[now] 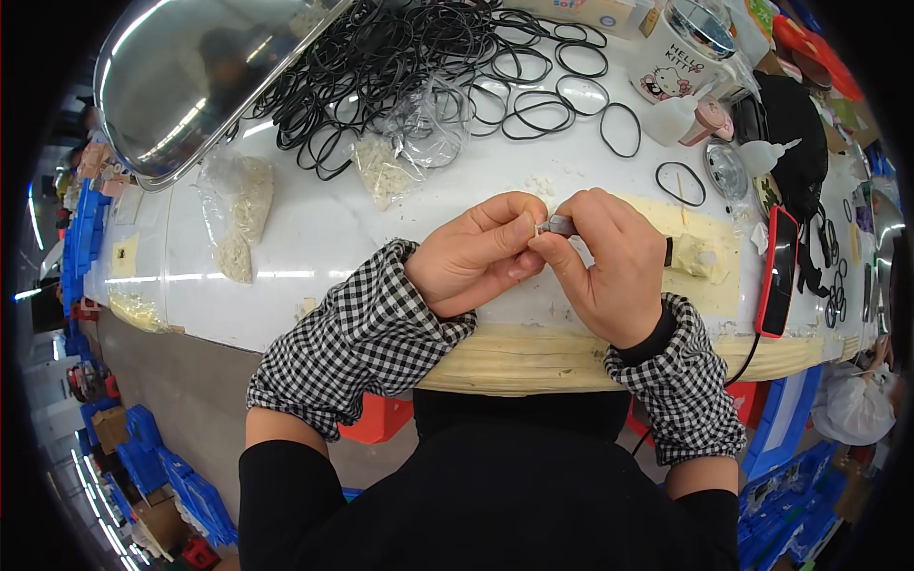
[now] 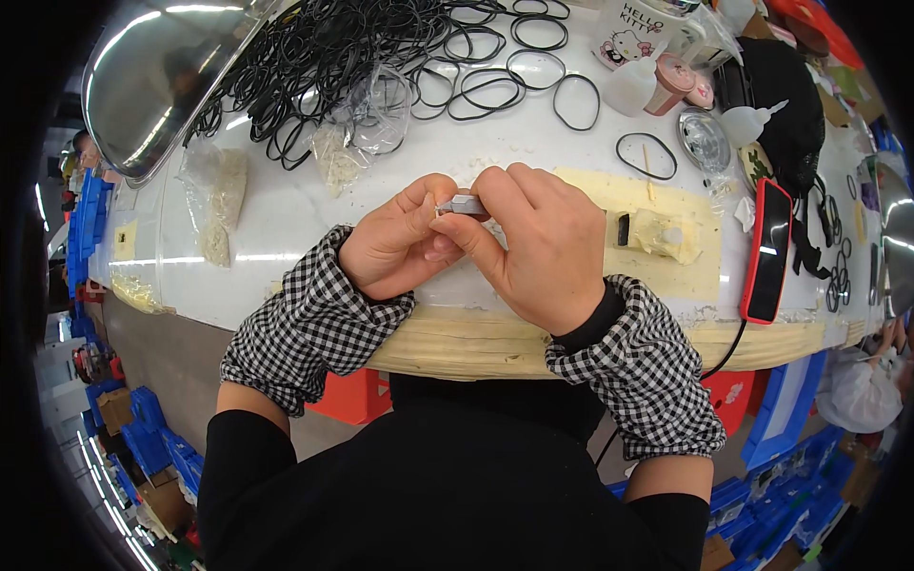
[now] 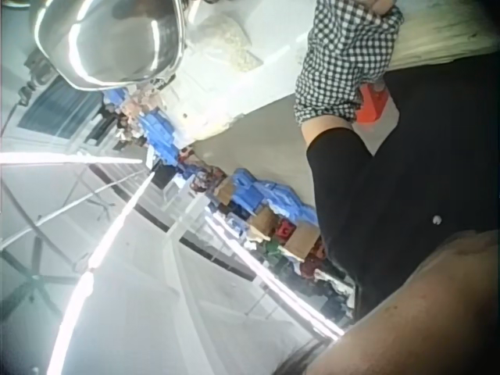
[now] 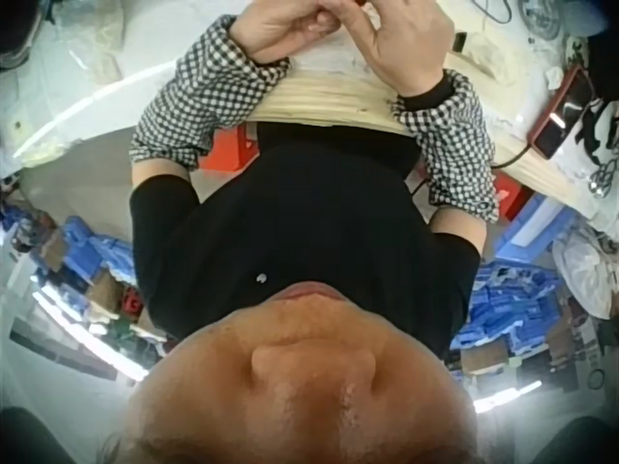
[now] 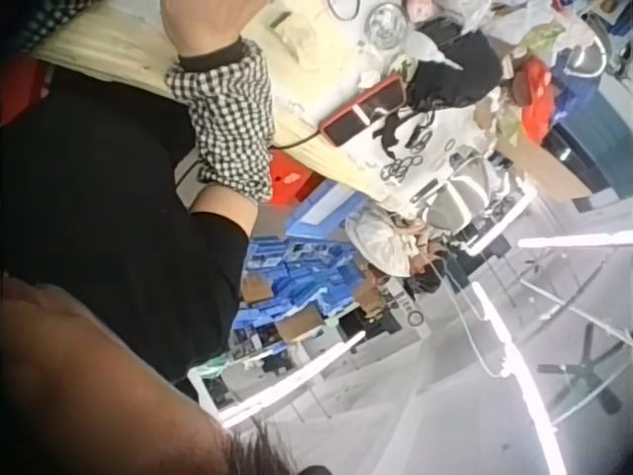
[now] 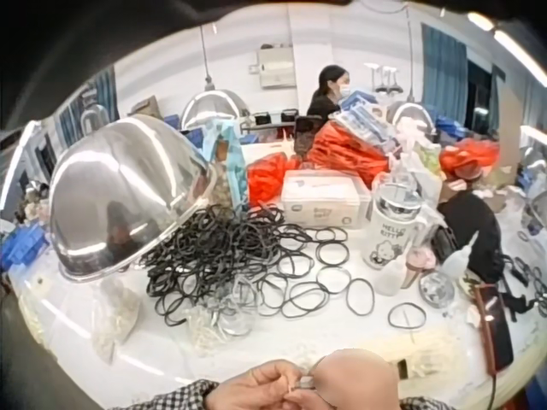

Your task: Manually attaching small rubber rings onto white plastic toy components at an assembly workbench.

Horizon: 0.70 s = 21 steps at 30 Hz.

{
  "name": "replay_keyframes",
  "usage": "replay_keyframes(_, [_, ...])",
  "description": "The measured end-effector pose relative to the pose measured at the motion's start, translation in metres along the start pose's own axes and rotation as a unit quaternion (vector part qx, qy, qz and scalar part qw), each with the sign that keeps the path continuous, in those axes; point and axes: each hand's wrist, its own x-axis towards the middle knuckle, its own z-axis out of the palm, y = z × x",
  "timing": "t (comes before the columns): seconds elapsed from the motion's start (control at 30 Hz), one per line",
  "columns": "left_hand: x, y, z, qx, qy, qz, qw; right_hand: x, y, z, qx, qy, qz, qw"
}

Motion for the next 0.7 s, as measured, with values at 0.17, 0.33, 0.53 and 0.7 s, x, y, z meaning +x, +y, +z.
replay_keyframes(0.17, [0.0005, -0.0008, -0.0003, 0.009, -0.003, 0.012, 1.0, -0.0012, 0.0003, 0.0009, -0.01, -0.001, 0.0, 1.0])
replay_keyframes(0.33, [0.0013, -0.0024, -0.0024, -0.006, -0.025, 0.022, 0.999, -0.0011, 0.0008, 0.002, -0.017, 0.007, -0.003, 1.0])
replay_keyframes(0.53, [0.0013, -0.0019, -0.0028, 0.004, -0.026, 0.027, 0.999, -0.0002, -0.0029, -0.0038, -0.018, -0.016, 0.002, 1.0])
replay_keyframes(0.7, [0.0016, -0.0019, -0.0027, 0.026, -0.016, 0.028, 0.999, -0.0001, -0.0021, -0.0033, -0.013, -0.008, -0.006, 1.0])
